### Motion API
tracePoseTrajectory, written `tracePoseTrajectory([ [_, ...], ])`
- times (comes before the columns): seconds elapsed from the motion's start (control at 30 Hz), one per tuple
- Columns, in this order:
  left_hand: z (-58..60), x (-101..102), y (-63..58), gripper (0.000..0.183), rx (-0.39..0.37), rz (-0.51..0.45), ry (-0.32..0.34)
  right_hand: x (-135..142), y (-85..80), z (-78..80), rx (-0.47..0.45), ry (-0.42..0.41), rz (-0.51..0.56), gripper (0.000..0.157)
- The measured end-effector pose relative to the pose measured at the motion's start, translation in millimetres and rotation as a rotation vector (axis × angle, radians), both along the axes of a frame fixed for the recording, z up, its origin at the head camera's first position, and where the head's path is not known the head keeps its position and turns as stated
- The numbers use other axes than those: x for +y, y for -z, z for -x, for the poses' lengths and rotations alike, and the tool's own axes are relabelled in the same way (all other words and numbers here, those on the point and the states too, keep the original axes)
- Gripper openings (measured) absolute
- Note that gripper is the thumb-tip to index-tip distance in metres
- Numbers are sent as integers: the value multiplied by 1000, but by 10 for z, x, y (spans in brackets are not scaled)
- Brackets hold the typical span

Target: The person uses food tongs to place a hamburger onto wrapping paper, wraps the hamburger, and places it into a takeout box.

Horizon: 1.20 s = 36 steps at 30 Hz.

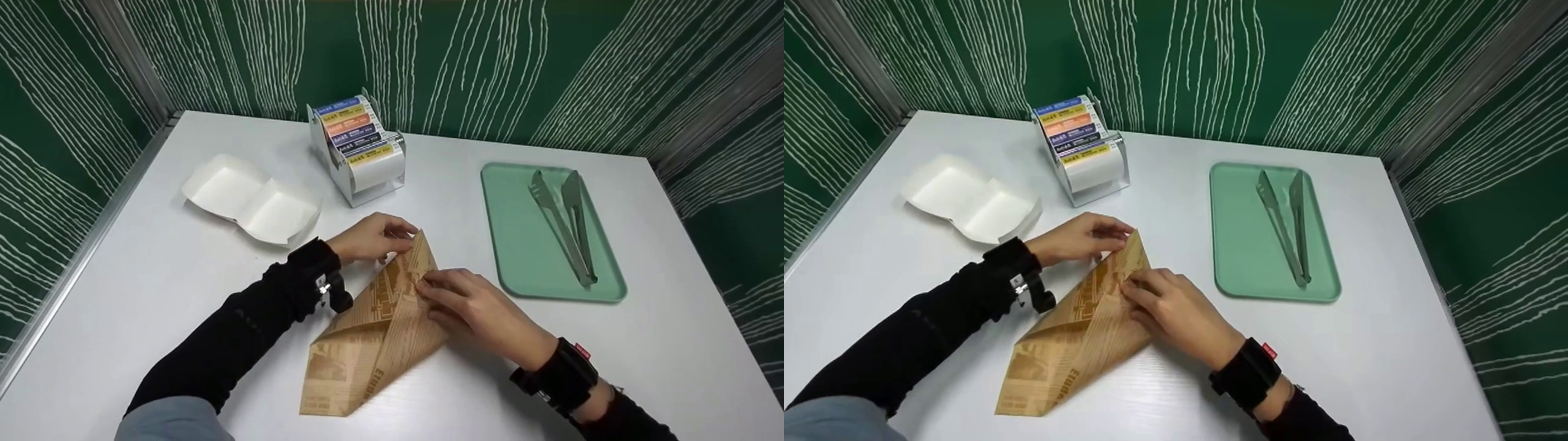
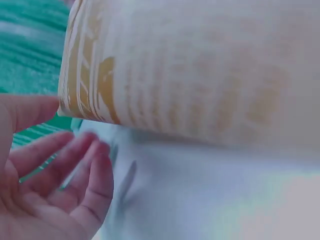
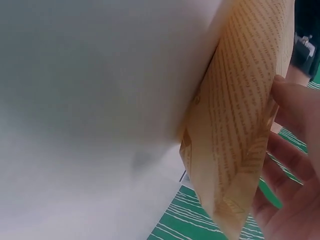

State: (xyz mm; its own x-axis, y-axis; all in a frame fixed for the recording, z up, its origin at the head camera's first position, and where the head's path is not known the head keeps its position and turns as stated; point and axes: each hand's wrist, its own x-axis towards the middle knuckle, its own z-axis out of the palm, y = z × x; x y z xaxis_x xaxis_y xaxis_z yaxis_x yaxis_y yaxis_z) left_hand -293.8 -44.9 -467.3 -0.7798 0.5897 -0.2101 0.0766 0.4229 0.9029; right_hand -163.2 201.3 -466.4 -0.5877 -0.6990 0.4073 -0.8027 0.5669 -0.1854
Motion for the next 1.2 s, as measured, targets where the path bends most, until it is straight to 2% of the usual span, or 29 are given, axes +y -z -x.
tracePoseTrajectory([
  [0.07,22,25,25,33,-53,-47,-16,-7,-5,1,-8,-2,-3,48],
  [0.2,36,74,63,16,-73,-91,-57,-10,-21,-9,-17,-10,2,47],
  [0.27,35,94,69,12,-61,-90,-68,-8,-32,-23,-15,-17,10,47],
  [0.5,28,131,88,16,-36,-66,-99,-17,-38,-60,9,-23,26,43],
  [0.8,-12,160,117,19,53,-39,-102,-122,9,-63,-54,78,61,21],
  [0.93,-16,154,119,17,64,-41,-77,-200,57,-23,-27,103,65,32],
  [1.07,6,144,126,21,99,-42,-45,-232,77,-12,-14,84,49,51],
  [1.2,30,130,126,28,98,-36,-69,-222,56,-30,-45,58,3,52],
])
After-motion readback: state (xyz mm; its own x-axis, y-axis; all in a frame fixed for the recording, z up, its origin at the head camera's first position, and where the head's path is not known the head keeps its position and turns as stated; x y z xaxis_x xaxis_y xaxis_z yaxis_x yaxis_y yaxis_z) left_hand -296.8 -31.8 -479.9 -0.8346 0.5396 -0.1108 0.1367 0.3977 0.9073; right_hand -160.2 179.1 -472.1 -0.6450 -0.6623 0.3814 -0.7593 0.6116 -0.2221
